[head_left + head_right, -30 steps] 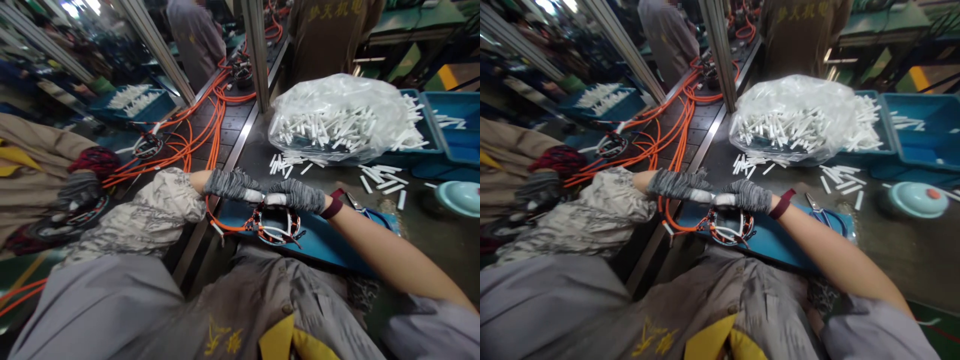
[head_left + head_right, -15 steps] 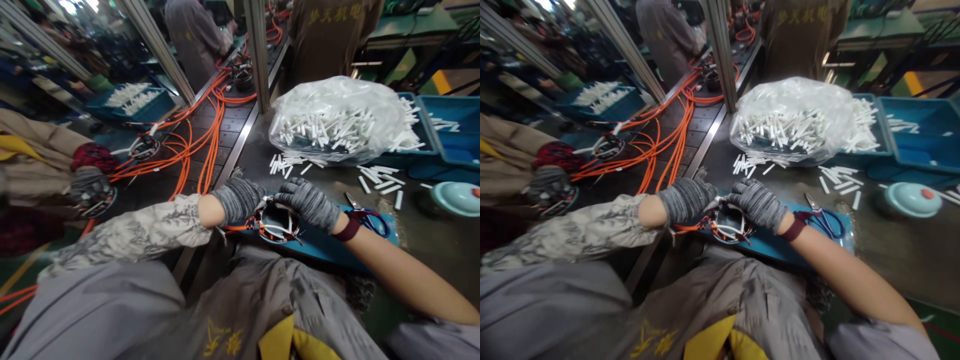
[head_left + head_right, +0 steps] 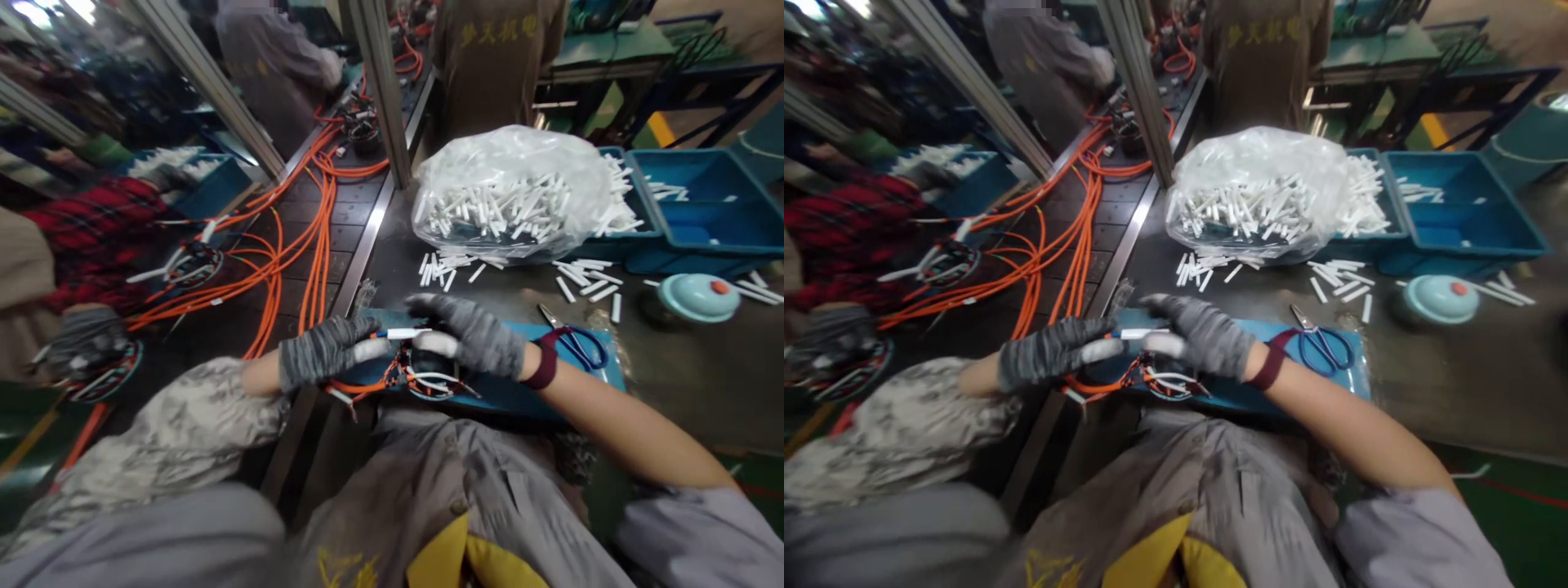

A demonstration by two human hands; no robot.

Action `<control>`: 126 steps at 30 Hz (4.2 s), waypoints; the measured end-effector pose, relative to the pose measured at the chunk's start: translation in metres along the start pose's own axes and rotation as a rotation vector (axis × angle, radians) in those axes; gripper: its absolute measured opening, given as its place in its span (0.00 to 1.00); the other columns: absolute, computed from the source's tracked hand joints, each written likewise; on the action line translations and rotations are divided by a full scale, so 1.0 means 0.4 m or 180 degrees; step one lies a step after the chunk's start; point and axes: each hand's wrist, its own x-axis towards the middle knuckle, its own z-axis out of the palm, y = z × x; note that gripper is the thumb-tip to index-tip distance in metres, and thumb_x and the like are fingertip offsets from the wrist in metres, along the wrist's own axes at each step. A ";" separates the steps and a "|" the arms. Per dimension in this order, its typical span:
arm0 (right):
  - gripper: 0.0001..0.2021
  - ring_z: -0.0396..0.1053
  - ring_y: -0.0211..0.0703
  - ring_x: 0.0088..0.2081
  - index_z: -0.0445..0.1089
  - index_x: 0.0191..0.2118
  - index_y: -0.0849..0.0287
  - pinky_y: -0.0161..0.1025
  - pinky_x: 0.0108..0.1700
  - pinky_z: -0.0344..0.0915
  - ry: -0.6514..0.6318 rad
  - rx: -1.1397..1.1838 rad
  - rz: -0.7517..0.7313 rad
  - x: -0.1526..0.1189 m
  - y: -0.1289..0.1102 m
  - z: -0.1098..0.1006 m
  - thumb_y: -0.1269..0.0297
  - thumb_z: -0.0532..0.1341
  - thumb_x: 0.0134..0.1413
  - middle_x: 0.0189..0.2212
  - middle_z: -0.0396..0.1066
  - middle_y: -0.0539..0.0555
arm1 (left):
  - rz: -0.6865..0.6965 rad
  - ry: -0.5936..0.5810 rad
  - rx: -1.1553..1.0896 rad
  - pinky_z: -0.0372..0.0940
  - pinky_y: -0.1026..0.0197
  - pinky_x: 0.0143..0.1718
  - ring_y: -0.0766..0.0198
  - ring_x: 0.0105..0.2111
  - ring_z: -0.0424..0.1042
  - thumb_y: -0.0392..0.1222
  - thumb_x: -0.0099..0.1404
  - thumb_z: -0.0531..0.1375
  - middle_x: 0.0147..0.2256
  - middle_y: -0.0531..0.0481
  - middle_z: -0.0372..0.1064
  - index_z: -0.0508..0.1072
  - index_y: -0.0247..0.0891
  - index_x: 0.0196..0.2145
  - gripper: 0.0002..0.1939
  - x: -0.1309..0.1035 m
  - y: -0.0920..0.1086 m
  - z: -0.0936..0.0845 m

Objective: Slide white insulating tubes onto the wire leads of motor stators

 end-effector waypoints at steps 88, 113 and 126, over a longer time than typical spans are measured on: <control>0.21 0.77 0.53 0.46 0.73 0.59 0.57 0.51 0.54 0.72 0.0684 -0.1486 0.1713 -0.129 0.260 -0.177 0.54 0.54 0.70 0.48 0.80 0.60 | 0.1496 0.0975 0.1158 0.67 0.42 0.63 0.47 0.64 0.67 0.55 0.70 0.62 0.61 0.39 0.72 0.74 0.40 0.58 0.25 -0.068 0.114 0.240; 0.18 0.74 0.54 0.51 0.75 0.56 0.62 0.45 0.54 0.69 0.0373 -0.2720 0.2113 -0.059 0.308 -0.138 0.60 0.58 0.67 0.53 0.77 0.64 | 0.0760 0.1498 0.1115 0.74 0.51 0.43 0.56 0.36 0.80 0.52 0.77 0.55 0.33 0.46 0.80 0.83 0.39 0.41 0.20 0.163 0.257 0.319; 0.19 0.68 0.72 0.56 0.75 0.48 0.74 0.61 0.56 0.64 0.0995 -0.3275 0.3025 -0.254 0.308 -0.257 0.61 0.61 0.59 0.52 0.73 0.77 | 0.1585 0.1696 0.0058 0.72 0.46 0.57 0.52 0.53 0.74 0.46 0.70 0.65 0.48 0.41 0.75 0.70 0.37 0.56 0.21 -0.027 0.110 0.246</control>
